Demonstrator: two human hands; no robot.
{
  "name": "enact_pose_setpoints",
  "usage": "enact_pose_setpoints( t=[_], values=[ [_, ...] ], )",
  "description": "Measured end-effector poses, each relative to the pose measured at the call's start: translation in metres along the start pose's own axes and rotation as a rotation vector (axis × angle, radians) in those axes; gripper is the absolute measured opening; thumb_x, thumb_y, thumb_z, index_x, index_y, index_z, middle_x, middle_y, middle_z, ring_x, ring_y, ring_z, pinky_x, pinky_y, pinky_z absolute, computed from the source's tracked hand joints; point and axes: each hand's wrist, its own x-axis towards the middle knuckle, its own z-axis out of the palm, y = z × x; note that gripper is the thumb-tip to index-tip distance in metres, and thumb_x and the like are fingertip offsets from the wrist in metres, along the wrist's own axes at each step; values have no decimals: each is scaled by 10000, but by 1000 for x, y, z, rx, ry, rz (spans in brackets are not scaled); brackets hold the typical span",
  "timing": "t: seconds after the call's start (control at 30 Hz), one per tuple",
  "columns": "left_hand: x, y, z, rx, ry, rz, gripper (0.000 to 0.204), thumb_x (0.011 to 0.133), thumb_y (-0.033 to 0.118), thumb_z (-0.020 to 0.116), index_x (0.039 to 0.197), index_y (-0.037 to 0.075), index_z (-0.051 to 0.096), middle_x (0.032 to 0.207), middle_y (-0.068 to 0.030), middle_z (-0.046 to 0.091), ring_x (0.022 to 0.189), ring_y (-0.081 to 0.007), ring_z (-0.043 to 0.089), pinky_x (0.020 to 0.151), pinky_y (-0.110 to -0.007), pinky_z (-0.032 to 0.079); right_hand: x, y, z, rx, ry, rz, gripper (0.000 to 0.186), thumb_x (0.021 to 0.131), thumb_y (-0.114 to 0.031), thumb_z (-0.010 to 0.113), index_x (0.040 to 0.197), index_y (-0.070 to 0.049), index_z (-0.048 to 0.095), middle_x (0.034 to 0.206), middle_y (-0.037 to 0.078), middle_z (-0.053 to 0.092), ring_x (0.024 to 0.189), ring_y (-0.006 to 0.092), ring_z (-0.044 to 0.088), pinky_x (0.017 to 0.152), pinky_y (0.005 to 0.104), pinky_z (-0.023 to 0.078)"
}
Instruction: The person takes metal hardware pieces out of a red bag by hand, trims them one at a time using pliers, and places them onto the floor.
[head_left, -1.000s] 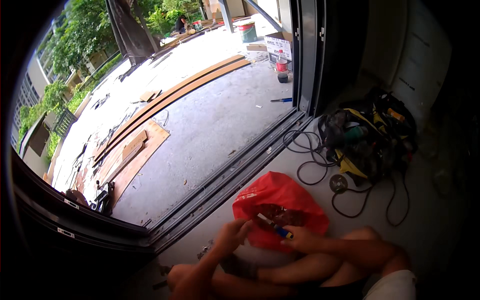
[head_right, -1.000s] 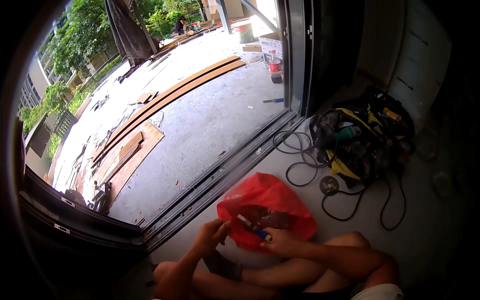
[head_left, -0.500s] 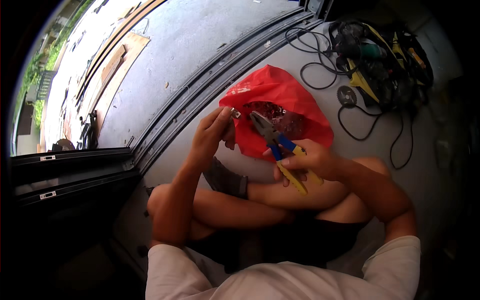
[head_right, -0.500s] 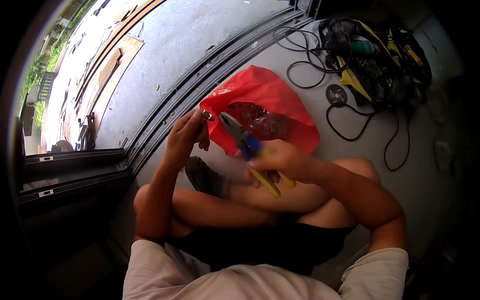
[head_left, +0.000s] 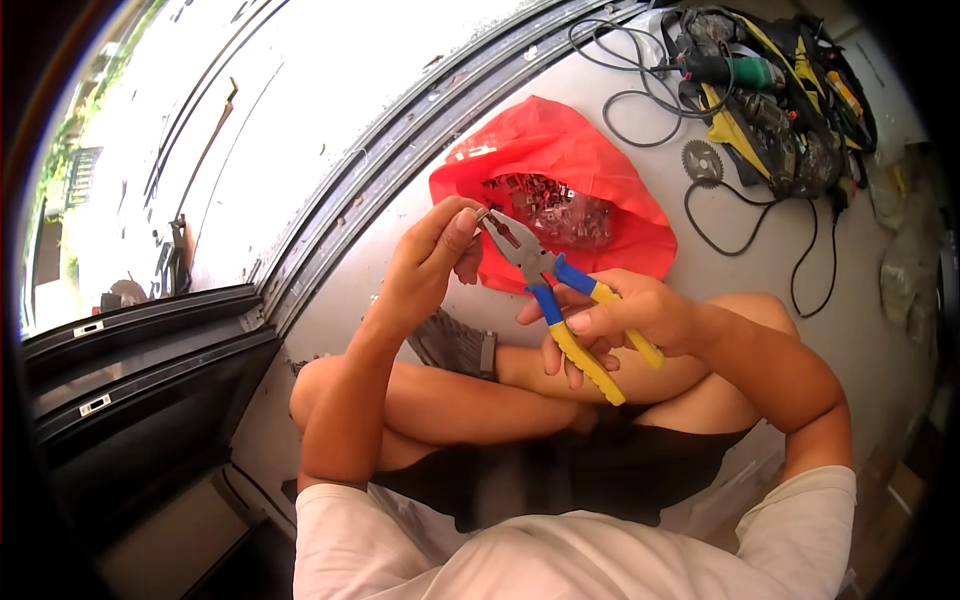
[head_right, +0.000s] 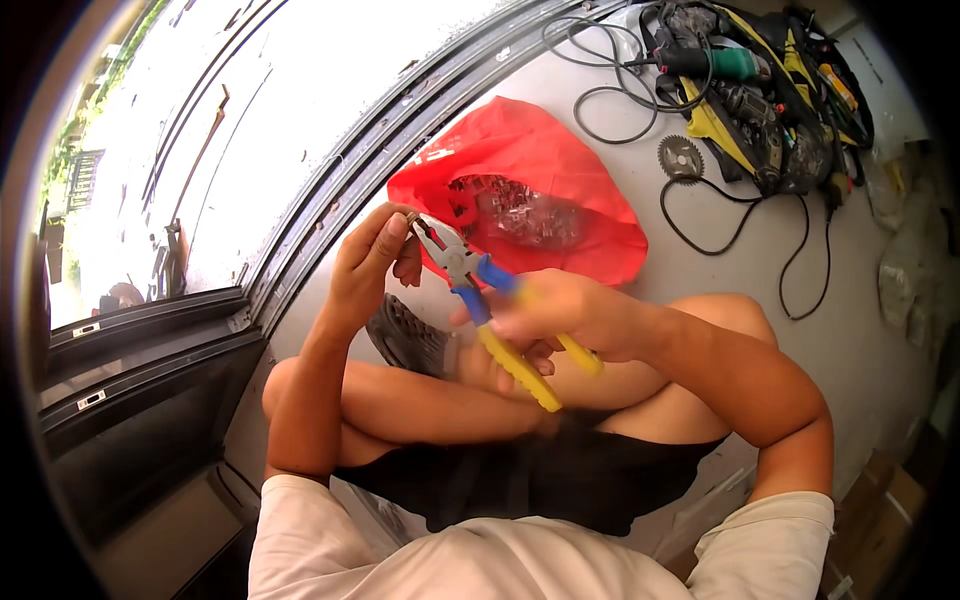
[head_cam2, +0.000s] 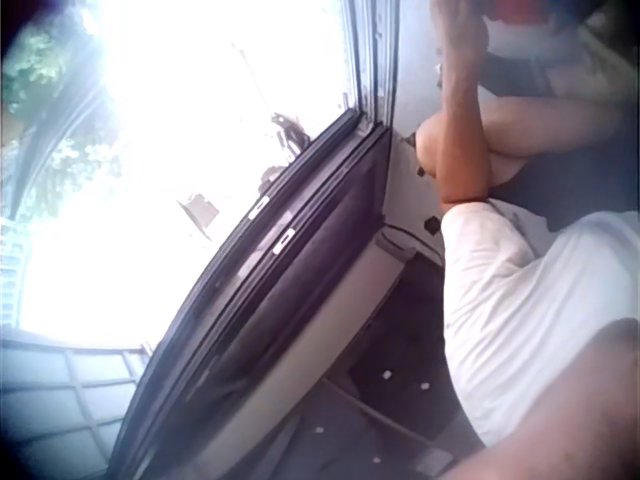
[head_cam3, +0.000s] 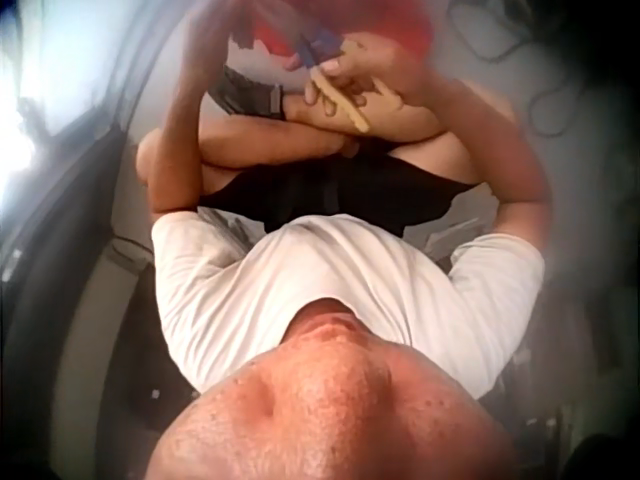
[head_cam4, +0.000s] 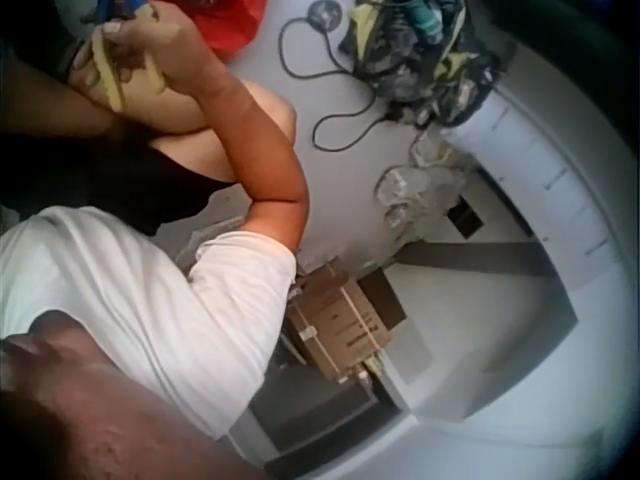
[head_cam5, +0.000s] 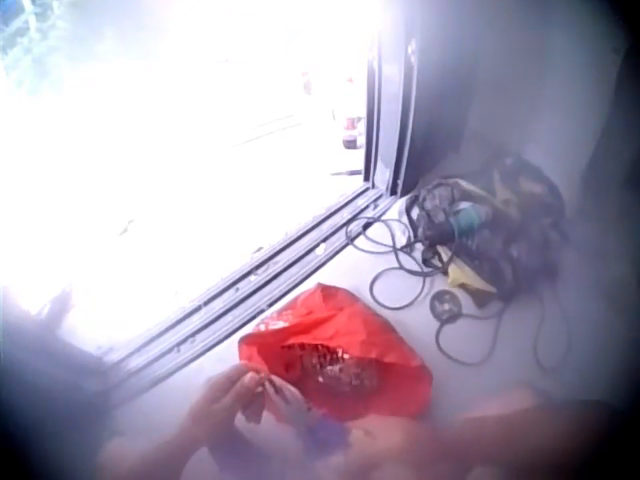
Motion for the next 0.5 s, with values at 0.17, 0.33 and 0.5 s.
enact_pose_setpoints(
  t=[0.17,0.33,0.5],
  values=[
    [-1,2,-1,62,-3,53,392,1132,338,454,1147,-28,592,710,-29,531,649,-118,539,627,-281,456,-1,-3,3,16,-25,-34,514,999,-268,596,1409,21,483,1011,167,691,869,220,719,649,253,455],
    [-4,7,4,144,38,81,362,1131,318,457,1128,-22,583,715,-41,549,648,-130,543,625,-298,469,-2,5,1,44,22,-20,421,999,-274,595,1305,13,552,926,138,657,798,202,683,623,252,436],
    [-6,9,13,261,106,90,374,1130,336,455,1120,-17,578,727,-48,569,652,-132,541,627,-298,466,-1,12,4,64,53,-38,336,1010,-279,598,1201,-2,580,875,113,622,745,195,647,619,256,445]
  ],
)
